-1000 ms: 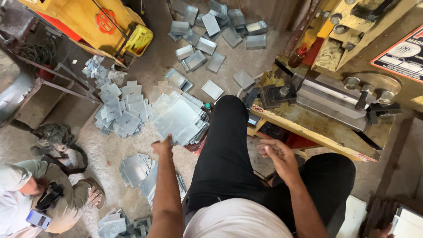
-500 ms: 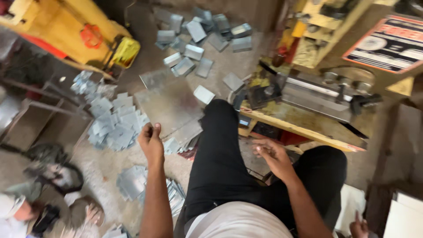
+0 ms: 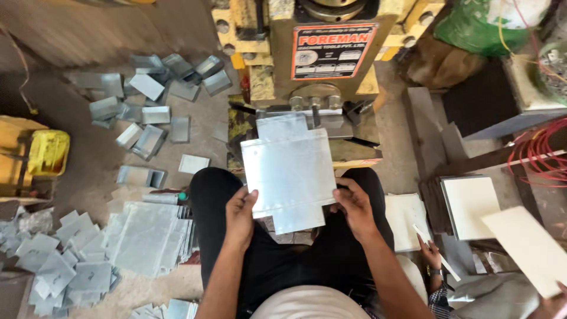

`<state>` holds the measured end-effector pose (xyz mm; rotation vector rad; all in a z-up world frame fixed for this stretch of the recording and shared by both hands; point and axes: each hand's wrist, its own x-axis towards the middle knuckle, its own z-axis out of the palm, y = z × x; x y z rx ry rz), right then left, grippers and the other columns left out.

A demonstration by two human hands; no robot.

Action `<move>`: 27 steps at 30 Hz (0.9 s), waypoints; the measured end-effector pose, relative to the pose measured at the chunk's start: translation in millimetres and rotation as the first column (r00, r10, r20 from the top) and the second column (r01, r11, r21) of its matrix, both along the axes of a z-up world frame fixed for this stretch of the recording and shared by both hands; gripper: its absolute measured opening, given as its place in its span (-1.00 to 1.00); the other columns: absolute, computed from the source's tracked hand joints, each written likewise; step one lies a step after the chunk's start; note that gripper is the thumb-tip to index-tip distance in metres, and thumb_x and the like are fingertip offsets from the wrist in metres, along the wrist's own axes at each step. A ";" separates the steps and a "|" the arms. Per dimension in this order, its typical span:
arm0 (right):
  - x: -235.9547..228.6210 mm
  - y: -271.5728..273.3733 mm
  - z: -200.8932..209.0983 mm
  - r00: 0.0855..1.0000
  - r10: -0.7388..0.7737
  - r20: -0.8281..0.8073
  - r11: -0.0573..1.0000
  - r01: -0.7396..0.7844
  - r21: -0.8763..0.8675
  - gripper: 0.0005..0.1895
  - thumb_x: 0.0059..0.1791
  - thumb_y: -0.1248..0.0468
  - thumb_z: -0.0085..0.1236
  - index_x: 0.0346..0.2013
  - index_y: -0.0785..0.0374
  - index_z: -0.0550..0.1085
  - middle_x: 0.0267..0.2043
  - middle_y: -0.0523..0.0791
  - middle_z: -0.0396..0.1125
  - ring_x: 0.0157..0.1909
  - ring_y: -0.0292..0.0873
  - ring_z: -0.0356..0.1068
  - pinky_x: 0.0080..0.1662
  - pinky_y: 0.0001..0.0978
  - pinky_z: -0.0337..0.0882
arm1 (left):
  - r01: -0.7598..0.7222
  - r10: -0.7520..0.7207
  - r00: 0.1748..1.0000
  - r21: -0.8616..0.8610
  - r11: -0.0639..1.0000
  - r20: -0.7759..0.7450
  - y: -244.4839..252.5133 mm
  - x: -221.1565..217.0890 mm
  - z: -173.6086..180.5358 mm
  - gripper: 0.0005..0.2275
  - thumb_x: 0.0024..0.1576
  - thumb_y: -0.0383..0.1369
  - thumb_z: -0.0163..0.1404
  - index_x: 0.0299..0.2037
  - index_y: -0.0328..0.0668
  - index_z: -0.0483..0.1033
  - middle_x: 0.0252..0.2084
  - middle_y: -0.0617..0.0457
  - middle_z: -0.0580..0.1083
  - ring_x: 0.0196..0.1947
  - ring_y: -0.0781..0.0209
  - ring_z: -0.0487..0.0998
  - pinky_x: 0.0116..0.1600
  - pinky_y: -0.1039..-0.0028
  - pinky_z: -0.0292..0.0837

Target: The person sits on the floor in a workshop and repeatedly places rectangular metal sheets into a hydraulic press machine. They align the sheets under the press, operate the machine to bend the metal, and then remove the finished pieces to place them in a growing pile on the floor.

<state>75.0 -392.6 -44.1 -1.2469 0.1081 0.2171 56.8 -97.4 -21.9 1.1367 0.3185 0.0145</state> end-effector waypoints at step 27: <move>49.0 -5.2 23.5 0.948 -0.319 -0.018 0.947 0.319 -0.028 -0.57 0.09 0.35 0.08 0.27 0.38 0.44 -0.23 -0.19 0.42 -0.38 -0.36 0.29 -0.31 -0.54 0.36 | 0.228 -0.228 0.973 0.002 0.974 -0.044 -38.3 47.5 2.4 -0.59 0.32 -0.39 -0.16 0.39 -0.24 0.23 -0.47 0.05 0.47 -0.52 0.32 0.47 -0.41 0.48 0.40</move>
